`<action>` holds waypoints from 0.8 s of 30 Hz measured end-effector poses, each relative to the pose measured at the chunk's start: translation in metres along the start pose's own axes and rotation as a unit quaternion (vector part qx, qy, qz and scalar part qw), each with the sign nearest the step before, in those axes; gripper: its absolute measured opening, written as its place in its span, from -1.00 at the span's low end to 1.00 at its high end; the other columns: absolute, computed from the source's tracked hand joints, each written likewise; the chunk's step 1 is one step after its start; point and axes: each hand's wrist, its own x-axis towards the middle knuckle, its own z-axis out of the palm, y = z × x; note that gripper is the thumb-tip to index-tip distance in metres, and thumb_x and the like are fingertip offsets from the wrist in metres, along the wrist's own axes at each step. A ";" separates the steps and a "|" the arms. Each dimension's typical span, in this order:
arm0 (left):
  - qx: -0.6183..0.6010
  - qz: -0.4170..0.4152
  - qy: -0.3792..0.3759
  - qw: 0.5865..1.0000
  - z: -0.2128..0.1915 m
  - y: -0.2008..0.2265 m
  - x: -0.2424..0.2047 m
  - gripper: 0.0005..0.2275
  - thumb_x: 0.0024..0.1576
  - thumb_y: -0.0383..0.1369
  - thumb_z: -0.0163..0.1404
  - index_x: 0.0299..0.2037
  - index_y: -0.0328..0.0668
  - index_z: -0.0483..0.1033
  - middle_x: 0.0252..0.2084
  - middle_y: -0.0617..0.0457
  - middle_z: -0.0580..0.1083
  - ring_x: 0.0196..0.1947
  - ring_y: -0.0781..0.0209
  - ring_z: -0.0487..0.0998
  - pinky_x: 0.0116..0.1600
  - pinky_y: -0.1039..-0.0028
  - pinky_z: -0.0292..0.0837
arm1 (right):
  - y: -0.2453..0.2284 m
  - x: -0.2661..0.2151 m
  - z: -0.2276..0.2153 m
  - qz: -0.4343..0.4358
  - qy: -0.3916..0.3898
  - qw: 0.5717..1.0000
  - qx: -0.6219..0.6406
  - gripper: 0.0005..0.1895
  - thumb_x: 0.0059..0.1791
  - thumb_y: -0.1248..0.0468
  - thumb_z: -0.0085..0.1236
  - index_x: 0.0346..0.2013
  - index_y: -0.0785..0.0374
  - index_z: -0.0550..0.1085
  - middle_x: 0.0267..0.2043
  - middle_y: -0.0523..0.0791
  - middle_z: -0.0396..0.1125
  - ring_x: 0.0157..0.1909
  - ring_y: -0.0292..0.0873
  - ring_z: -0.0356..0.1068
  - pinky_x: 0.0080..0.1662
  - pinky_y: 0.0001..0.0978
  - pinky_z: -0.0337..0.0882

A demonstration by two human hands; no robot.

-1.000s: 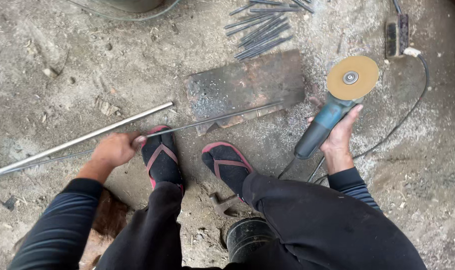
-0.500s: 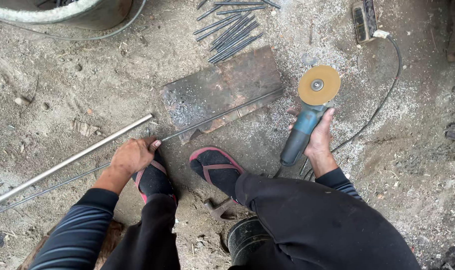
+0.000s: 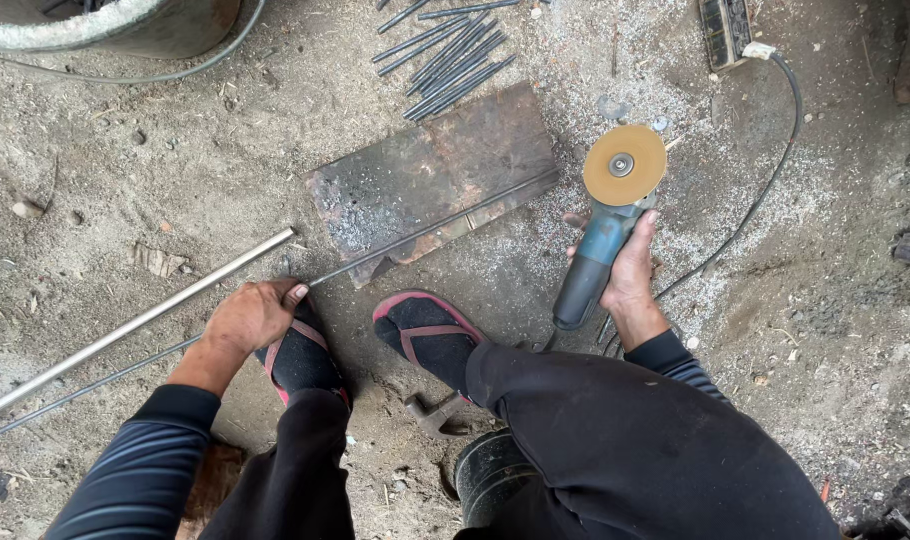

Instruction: The person uses an angle grinder to cut metal rods into short segments. The cut pieces are placed into a bucket while the process continues repeatedly.

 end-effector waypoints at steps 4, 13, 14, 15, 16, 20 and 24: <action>-0.010 0.005 0.008 1.000 0.000 -0.001 -0.002 -0.56 0.36 -0.03 -0.44 0.30 0.19 0.38 -0.24 -0.22 0.63 -0.12 -0.06 0.70 0.26 0.08 0.48 | 0.000 -0.001 0.001 0.003 0.003 1.000 -0.004 -0.06 0.09 -0.42 -0.73 0.42 0.18 0.17 0.06 0.12 0.46 -0.34 -0.13 0.52 -0.36 -0.36 0.58; 0.016 -0.004 -0.001 1.000 -0.004 0.001 -0.009 -0.57 0.38 -0.04 -0.47 0.30 0.20 0.35 -0.23 -0.24 0.61 -0.11 -0.09 0.71 0.21 0.07 0.54 | 0.003 0.002 0.002 0.008 -0.002 1.000 0.004 -0.06 0.08 -0.43 -0.72 0.42 0.17 0.16 0.07 0.13 0.46 -0.36 -0.12 0.51 -0.36 -0.34 0.57; 0.022 -0.003 0.000 1.000 -0.004 0.001 -0.009 -0.57 0.38 -0.03 -0.48 0.31 0.19 0.34 -0.24 -0.24 0.62 -0.11 -0.09 0.71 0.21 0.06 0.54 | 0.003 0.002 0.002 0.009 -0.002 1.000 0.005 -0.06 0.08 -0.43 -0.72 0.42 0.17 0.16 0.07 0.13 0.46 -0.36 -0.12 0.51 -0.36 -0.33 0.57; 0.028 -0.002 0.000 1.000 -0.005 0.001 -0.009 -0.57 0.38 -0.02 -0.48 0.31 0.19 0.33 -0.24 -0.24 0.62 -0.11 -0.09 0.71 0.21 0.06 0.54 | 0.004 0.003 0.001 0.011 -0.001 1.000 0.007 -0.06 0.08 -0.43 -0.72 0.41 0.17 0.16 0.07 0.13 0.46 -0.36 -0.12 0.51 -0.37 -0.33 0.57; 0.024 -0.007 -0.002 1.000 -0.005 0.001 -0.009 -0.57 0.37 -0.02 -0.48 0.31 0.20 0.34 -0.23 -0.24 0.62 -0.09 -0.10 0.70 0.22 0.06 0.53 | 0.004 0.003 0.000 0.013 0.000 1.000 0.008 -0.06 0.08 -0.44 -0.72 0.41 0.17 0.16 0.08 0.12 0.46 -0.36 -0.12 0.51 -0.37 -0.32 0.57; 0.002 0.003 0.030 1.000 -0.004 -0.001 -0.009 -0.56 0.34 0.02 -0.43 0.23 0.19 0.44 -0.13 -0.20 0.60 -0.01 -0.15 0.64 0.24 0.04 0.48 | 0.009 0.003 -0.005 0.006 -0.008 1.000 0.003 -0.06 0.07 -0.45 -0.68 0.34 0.19 0.21 -0.02 0.09 0.46 -0.33 -0.11 0.51 -0.34 -0.30 0.57; -0.003 0.021 0.053 0.998 -0.002 -0.001 -0.009 -0.54 0.34 0.03 -0.42 0.19 0.13 0.49 -0.08 -0.17 0.60 0.04 -0.17 0.60 0.25 0.04 0.44 | 0.015 0.001 -0.007 -0.009 -0.014 1.000 0.017 -0.05 0.06 -0.49 -0.59 0.20 0.28 0.26 -0.20 0.03 0.42 -0.28 -0.07 0.52 -0.25 -0.22 0.59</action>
